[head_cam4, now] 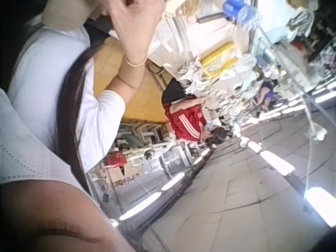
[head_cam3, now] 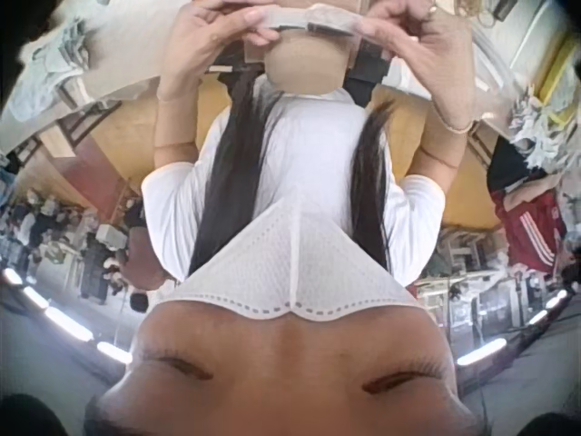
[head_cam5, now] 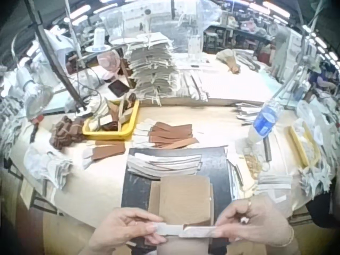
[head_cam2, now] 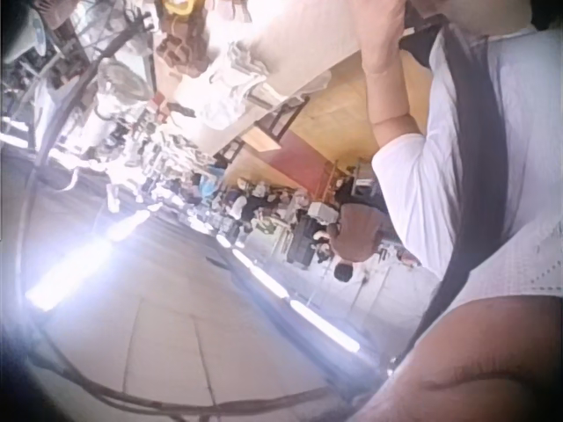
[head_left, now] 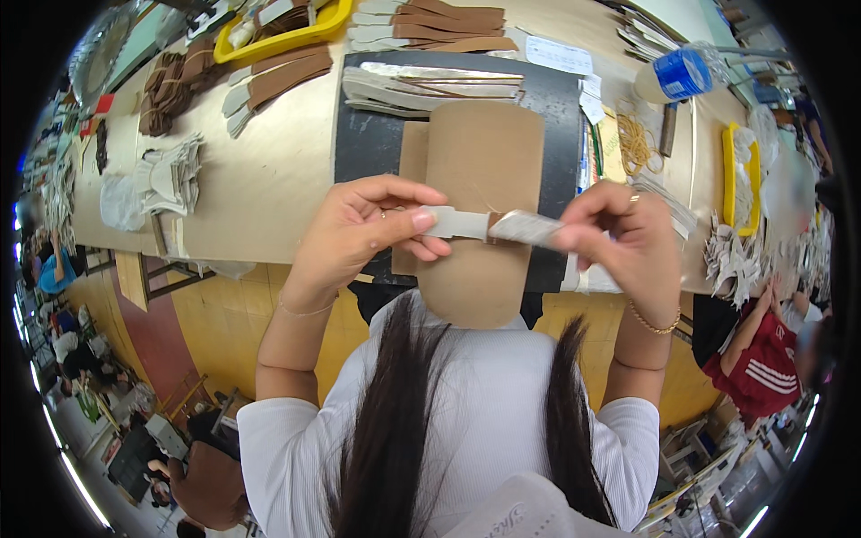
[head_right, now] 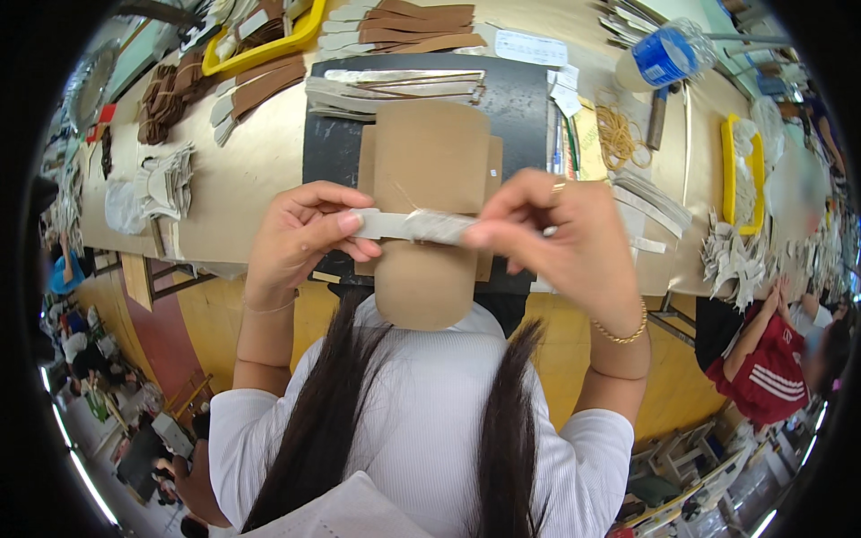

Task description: The person repeatedly wraps white and brown straps around a cardboard hat form, adjusting and securing each layer by hand. The person handles multiple strap pieces and the hat form throughout the clip.

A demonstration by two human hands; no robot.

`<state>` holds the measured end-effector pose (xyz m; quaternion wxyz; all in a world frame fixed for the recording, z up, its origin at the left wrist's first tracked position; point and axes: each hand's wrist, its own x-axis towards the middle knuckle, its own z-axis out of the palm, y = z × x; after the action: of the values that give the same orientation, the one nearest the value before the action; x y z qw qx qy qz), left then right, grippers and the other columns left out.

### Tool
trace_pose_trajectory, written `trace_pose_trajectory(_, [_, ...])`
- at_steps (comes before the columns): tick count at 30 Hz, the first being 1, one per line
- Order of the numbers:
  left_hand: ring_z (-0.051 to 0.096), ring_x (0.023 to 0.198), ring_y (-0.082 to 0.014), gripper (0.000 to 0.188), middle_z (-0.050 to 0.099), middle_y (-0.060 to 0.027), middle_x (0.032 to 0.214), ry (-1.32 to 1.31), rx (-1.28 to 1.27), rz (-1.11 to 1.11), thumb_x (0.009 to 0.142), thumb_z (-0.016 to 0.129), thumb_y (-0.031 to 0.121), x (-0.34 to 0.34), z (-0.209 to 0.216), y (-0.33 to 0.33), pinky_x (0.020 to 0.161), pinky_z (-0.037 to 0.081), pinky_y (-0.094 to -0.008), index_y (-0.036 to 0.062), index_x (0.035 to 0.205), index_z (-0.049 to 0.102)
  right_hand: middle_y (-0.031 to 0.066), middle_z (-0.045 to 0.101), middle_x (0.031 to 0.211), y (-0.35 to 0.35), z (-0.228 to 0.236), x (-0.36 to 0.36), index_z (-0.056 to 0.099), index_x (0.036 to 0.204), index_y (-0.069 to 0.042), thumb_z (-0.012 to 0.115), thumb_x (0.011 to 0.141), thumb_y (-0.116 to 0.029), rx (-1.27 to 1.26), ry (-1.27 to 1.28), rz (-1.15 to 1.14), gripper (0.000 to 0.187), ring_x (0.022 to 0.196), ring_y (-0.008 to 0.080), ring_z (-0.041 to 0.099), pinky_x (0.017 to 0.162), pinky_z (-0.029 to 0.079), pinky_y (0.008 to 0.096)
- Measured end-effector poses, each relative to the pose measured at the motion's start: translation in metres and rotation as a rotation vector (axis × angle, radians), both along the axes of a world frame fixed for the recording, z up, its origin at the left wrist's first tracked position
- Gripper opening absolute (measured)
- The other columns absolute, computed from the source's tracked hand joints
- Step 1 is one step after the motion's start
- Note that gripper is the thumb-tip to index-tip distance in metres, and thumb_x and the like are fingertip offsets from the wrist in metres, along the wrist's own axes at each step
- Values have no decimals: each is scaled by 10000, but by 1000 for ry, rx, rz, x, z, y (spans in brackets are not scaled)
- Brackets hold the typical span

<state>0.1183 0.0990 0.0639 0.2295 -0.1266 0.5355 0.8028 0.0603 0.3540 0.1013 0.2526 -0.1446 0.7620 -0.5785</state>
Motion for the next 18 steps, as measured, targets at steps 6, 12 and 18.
trace_pose_trajectory(6, [672, 765, -207, 385, 644, -172, 872, -9, 105, 3, 949, 480, 267, 2, 0, -2, 692, 559, -258, -92, 1041, 584, -2, 565, 552, -44, 6, -2, 626, 744, 4, 720, 780, -133, 196, -162, 96, 170, 434, 20, 481, 376, 358, 156])
trace_pose_trajectory(12, [671, 788, -197, 337, 650, -159, 879, -22, 109, 14, 933, 520, 229, 6, 6, -3, 686, 555, -248, -78, 1049, 596, 3, 568, 543, -53, 3, -5, 630, 738, 2, 715, 788, -151, 268, -126, 133, 183, 430, 21, 482, 377, 357, 163])
trace_pose_trajectory(18, [669, 785, -159, 263, 665, -143, 879, -24, 44, -14, 856, 619, 70, 7, 4, -3, 669, 538, -217, -44, 1091, 595, 5, 571, 546, -55, 3, -5, 627, 733, 3, 712, 791, -152, 299, -129, 130, 186, 436, 24, 489, 379, 359, 165])
